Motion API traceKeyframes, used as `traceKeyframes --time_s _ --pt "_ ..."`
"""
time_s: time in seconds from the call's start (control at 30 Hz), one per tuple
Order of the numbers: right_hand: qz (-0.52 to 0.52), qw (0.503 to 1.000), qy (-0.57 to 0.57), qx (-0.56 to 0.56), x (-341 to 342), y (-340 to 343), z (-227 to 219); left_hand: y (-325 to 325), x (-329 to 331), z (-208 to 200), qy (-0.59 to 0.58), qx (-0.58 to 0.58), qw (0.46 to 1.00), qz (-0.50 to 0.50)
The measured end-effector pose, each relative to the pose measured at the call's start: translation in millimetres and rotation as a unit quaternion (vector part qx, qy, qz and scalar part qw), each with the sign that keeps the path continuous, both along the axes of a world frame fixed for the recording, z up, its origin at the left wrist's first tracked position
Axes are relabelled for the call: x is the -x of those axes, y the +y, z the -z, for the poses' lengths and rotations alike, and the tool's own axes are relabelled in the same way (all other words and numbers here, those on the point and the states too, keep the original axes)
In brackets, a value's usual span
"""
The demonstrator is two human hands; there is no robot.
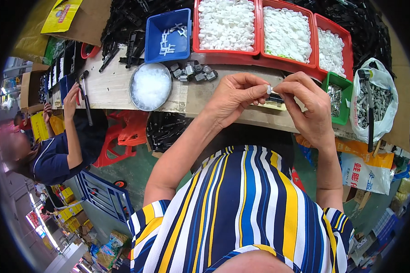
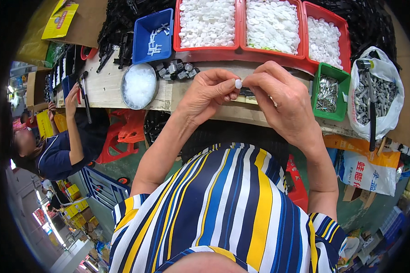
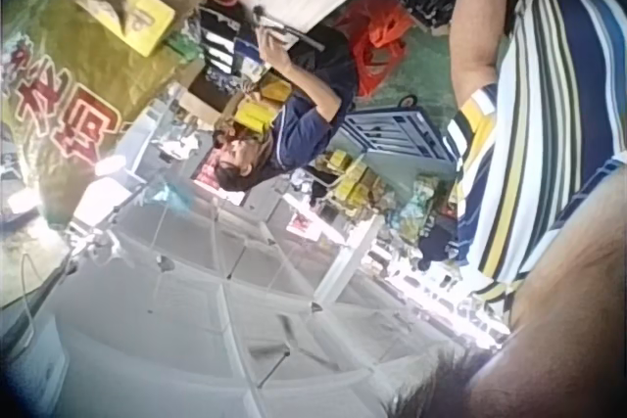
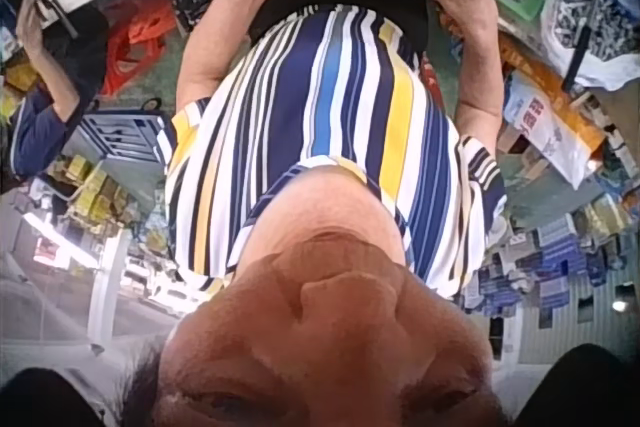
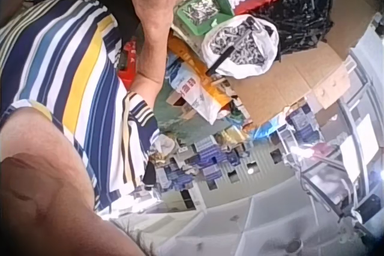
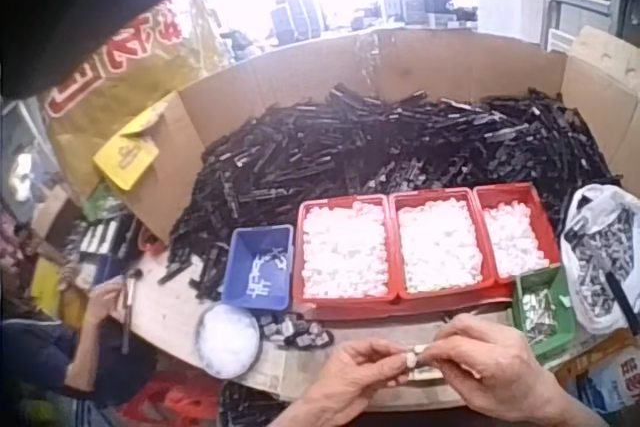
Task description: The person assembles small lock mechanisms at a workbench. They pick up a white plastic component and a metal pin, insert the pin into the component, and use pliers to secure it. The person repeats this process for multiple units, placing the finished assemblies into a container.
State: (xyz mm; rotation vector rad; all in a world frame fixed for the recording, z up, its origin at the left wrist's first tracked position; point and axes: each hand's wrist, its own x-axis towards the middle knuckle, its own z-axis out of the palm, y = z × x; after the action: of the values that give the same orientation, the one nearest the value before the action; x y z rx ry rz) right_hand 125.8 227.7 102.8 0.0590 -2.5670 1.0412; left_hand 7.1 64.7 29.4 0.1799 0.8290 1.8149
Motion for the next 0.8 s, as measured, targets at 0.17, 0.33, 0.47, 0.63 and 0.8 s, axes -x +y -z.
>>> traceKeyframes --time_s 0.17,0.33,0.47,0.63,0.8 --pt "0.011 1.000 0.001 0.019 -4 1 1 4 -3 1 -0.014 -0.004 1.000 0.012" --pt "0.007 1.000 -0.007 0.016 -11 8 4 8 -6 -2 0.011 0.015 1.000 0.024" --pt "0.018 0.999 -0.008 0.048 -14 9 3 11 -8 2 -0.016 0.003 0.999 0.033" --pt "0.015 0.999 -0.009 0.046 -16 10 3 13 -11 1 -0.012 -0.003 0.999 0.039" --pt "-0.006 0.999 -0.031 0.034 -12 10 5 8 -9 0 0.028 0.033 0.998 0.045"
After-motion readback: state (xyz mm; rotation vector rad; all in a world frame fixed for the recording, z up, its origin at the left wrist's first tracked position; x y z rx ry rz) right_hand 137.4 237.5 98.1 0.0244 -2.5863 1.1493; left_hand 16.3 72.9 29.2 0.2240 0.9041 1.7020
